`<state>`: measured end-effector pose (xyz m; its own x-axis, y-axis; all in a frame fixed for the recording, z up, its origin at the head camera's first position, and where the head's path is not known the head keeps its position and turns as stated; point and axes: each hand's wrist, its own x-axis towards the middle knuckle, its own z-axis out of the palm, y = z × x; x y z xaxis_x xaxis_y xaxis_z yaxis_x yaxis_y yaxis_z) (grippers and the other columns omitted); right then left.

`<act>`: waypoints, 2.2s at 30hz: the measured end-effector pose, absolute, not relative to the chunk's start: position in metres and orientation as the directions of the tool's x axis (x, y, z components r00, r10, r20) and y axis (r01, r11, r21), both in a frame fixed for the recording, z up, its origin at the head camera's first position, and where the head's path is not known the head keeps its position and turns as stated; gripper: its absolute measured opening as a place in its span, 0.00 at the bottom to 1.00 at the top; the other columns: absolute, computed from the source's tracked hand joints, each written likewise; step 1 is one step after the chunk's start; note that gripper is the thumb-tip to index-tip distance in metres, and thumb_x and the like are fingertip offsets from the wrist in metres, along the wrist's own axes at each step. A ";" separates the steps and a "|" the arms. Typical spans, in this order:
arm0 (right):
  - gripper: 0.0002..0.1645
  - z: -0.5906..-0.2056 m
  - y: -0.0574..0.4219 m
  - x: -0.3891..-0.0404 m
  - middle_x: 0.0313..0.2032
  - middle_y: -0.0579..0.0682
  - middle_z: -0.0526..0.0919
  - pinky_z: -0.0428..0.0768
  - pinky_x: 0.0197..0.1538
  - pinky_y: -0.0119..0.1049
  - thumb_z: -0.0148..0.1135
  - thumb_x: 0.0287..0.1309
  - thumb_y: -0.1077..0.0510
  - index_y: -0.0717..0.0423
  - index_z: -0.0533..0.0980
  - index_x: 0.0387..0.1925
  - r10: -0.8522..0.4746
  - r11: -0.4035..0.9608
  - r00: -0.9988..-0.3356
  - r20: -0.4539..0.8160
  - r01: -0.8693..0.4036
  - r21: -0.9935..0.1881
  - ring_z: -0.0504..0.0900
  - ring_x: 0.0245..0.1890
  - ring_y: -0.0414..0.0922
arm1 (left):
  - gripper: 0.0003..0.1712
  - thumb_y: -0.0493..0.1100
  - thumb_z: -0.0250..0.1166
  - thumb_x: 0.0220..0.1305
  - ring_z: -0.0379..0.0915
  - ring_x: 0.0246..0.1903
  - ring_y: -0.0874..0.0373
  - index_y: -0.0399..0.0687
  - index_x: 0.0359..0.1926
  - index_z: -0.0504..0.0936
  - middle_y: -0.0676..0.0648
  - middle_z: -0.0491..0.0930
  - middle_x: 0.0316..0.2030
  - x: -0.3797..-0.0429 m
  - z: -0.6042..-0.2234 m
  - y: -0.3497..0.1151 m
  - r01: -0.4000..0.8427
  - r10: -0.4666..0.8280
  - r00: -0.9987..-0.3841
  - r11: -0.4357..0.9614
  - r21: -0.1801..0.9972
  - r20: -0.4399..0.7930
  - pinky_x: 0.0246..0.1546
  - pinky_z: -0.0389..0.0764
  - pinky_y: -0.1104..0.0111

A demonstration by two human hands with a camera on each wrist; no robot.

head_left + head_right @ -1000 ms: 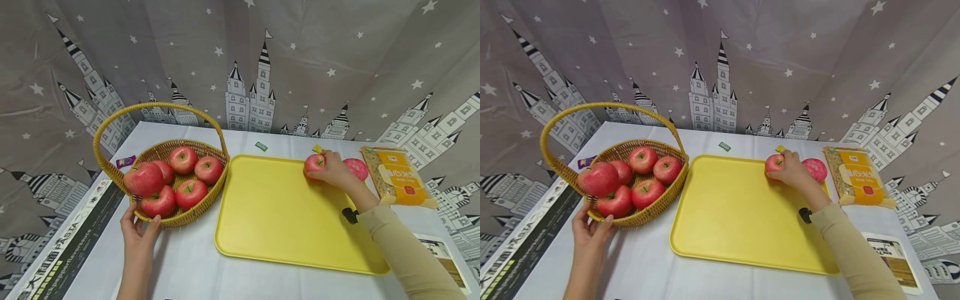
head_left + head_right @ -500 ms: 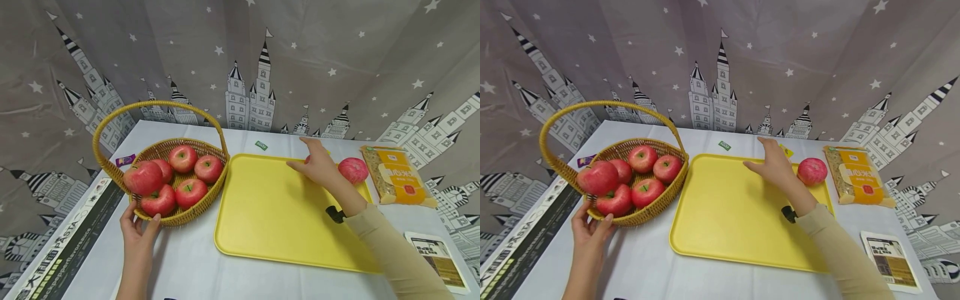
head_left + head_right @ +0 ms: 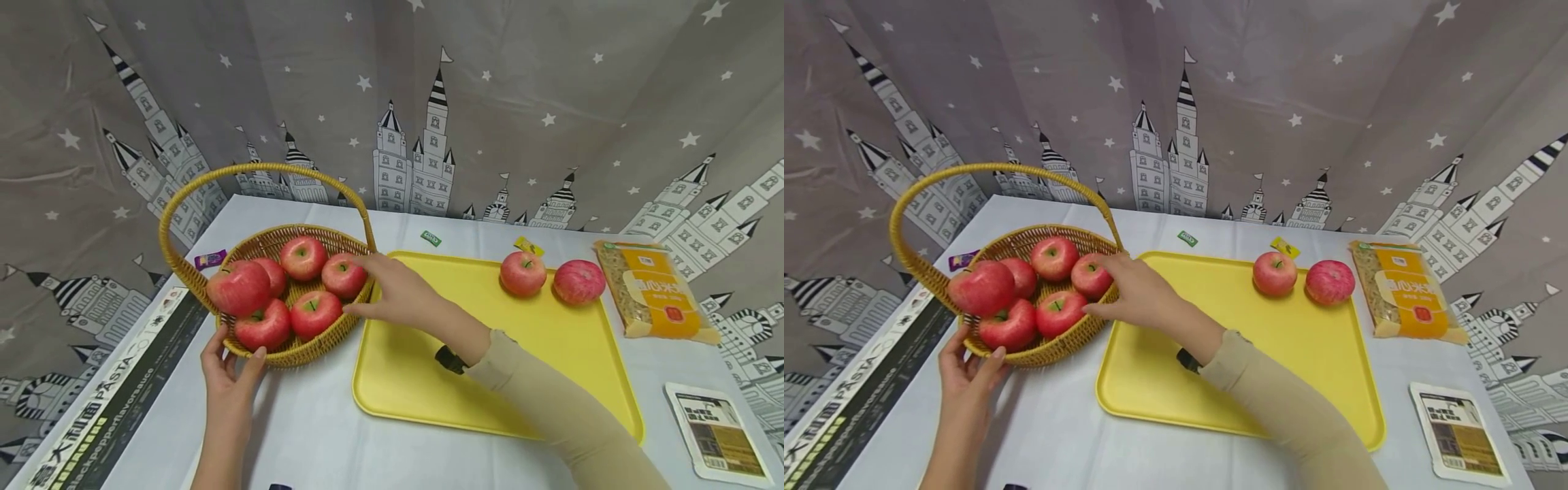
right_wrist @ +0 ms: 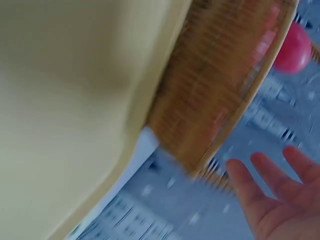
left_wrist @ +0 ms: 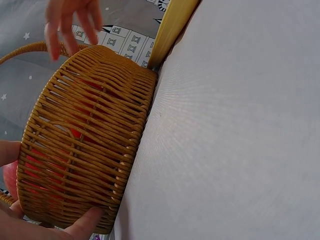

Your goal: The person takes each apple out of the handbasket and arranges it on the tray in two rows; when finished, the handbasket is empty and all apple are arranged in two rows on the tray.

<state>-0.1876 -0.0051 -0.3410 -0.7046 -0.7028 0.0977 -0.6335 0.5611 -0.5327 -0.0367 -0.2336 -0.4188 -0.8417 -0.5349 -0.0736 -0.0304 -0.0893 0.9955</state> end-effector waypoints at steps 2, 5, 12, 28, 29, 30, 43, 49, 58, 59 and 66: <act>0.46 -0.343 -0.023 -0.185 0.63 0.47 0.70 0.66 0.66 0.37 0.65 0.54 0.36 0.50 0.64 0.69 -0.749 0.536 -0.657 0.090 -0.680 -0.500 0.68 0.62 0.44 | 0.43 0.35 0.61 0.66 0.40 0.72 0.51 0.53 0.73 0.45 0.47 0.41 0.72 -0.037 -0.419 -0.234 -0.038 -0.536 -0.841 -0.085 0.996 -0.078 0.49 0.72 0.83; 0.44 -0.349 -0.046 -0.184 0.62 0.45 0.72 0.70 0.62 0.34 0.64 0.55 0.37 0.49 0.65 0.68 -0.784 0.525 -0.619 0.057 -0.709 -0.471 0.70 0.60 0.40 | 0.43 0.37 0.61 0.66 0.39 0.72 0.52 0.54 0.74 0.45 0.48 0.40 0.72 -0.037 -0.420 -0.234 -0.062 -0.535 -0.840 -0.066 0.996 -0.088 0.55 0.70 0.79; 0.41 -0.361 -0.082 -0.181 0.54 0.43 0.76 0.77 0.49 0.31 0.65 0.52 0.33 0.47 0.70 0.63 -0.791 0.588 -0.609 -0.055 -0.734 -0.340 0.73 0.52 0.39 | 0.44 0.37 0.61 0.66 0.38 0.73 0.52 0.55 0.74 0.44 0.49 0.40 0.73 -0.037 -0.421 -0.234 -0.072 -0.533 -0.841 -0.062 0.995 -0.094 0.59 0.67 0.76; 0.40 -0.333 -0.059 -0.180 0.56 0.44 0.74 0.78 0.49 0.35 0.68 0.49 0.36 0.45 0.71 0.62 -0.690 0.568 -0.705 0.166 -0.669 -0.479 0.73 0.53 0.41 | 0.44 0.36 0.61 0.66 0.38 0.72 0.53 0.55 0.73 0.45 0.49 0.40 0.73 -0.036 -0.419 -0.234 -0.066 -0.541 -0.836 -0.065 0.996 -0.091 0.56 0.69 0.79; 0.40 -0.328 -0.051 -0.181 0.56 0.44 0.74 0.78 0.49 0.35 0.68 0.49 0.36 0.45 0.71 0.62 -0.678 0.558 -0.712 0.182 -0.661 -0.502 0.72 0.53 0.40 | 0.44 0.36 0.61 0.66 0.38 0.72 0.53 0.56 0.73 0.45 0.50 0.40 0.73 -0.036 -0.418 -0.234 -0.071 -0.541 -0.836 -0.063 0.995 -0.094 0.57 0.69 0.78; 0.39 -0.322 -0.041 -0.182 0.55 0.43 0.74 0.78 0.48 0.34 0.68 0.48 0.36 0.45 0.72 0.61 -0.669 0.548 -0.716 0.199 -0.656 -0.519 0.72 0.52 0.40 | 0.44 0.37 0.61 0.66 0.38 0.72 0.53 0.56 0.73 0.45 0.50 0.40 0.73 -0.036 -0.418 -0.234 -0.073 -0.540 -0.836 -0.064 0.995 -0.097 0.57 0.69 0.78; 0.40 -0.347 0.086 -0.225 0.54 0.50 0.74 0.78 0.49 0.45 0.70 0.47 0.39 0.50 0.72 0.60 -0.503 0.746 -0.860 0.088 -0.483 -0.458 0.75 0.46 0.49 | 0.44 0.37 0.61 0.66 0.38 0.72 0.53 0.56 0.73 0.44 0.50 0.39 0.73 -0.036 -0.419 -0.236 -0.078 -0.538 -0.836 -0.075 0.994 -0.106 0.56 0.70 0.78; 0.42 -0.372 0.116 -0.253 0.56 0.55 0.72 0.73 0.58 0.51 0.71 0.48 0.41 0.55 0.70 0.62 -0.399 0.825 -0.917 -0.015 -0.352 -0.442 0.73 0.51 0.54 | 0.44 0.37 0.61 0.67 0.38 0.72 0.53 0.55 0.74 0.44 0.49 0.39 0.73 -0.036 -0.419 -0.236 -0.079 -0.538 -0.837 -0.068 0.995 -0.103 0.58 0.68 0.77; 0.45 -0.381 0.121 -0.265 0.58 0.58 0.69 0.72 0.58 0.56 0.70 0.50 0.40 0.54 0.66 0.65 -0.357 0.849 -0.933 -0.045 -0.305 -0.431 0.70 0.53 0.59 | 0.44 0.42 0.63 0.66 0.39 0.72 0.53 0.57 0.73 0.45 0.50 0.40 0.73 -0.035 -0.417 -0.234 -0.110 -0.543 -0.831 -0.043 0.993 -0.116 0.60 0.66 0.76; 0.46 -0.380 0.121 -0.264 0.59 0.58 0.68 0.72 0.58 0.56 0.70 0.50 0.40 0.54 0.65 0.66 -0.357 0.849 -0.933 -0.041 -0.306 -0.430 0.68 0.55 0.59 | 0.44 0.43 0.63 0.66 0.38 0.73 0.54 0.57 0.73 0.45 0.50 0.40 0.73 -0.035 -0.417 -0.233 -0.116 -0.544 -0.830 -0.040 0.992 -0.119 0.61 0.65 0.75; 0.41 -0.375 0.101 -0.247 0.62 0.57 0.67 0.70 0.62 0.54 0.68 0.53 0.42 0.55 0.68 0.64 -0.408 0.764 -0.895 0.182 -0.443 -0.469 0.64 0.61 0.57 | 0.45 0.46 0.63 0.66 0.37 0.73 0.55 0.60 0.74 0.44 0.53 0.39 0.74 -0.035 -0.418 -0.235 -0.155 -0.546 -0.826 -0.019 0.988 -0.140 0.64 0.62 0.71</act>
<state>-0.2469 0.1007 -0.3748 -0.8948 -0.4075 0.1824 -0.4435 0.7641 -0.4685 -0.0349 -0.2348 -0.4183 -0.8261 -0.5458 -0.1403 -0.1554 -0.0188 0.9877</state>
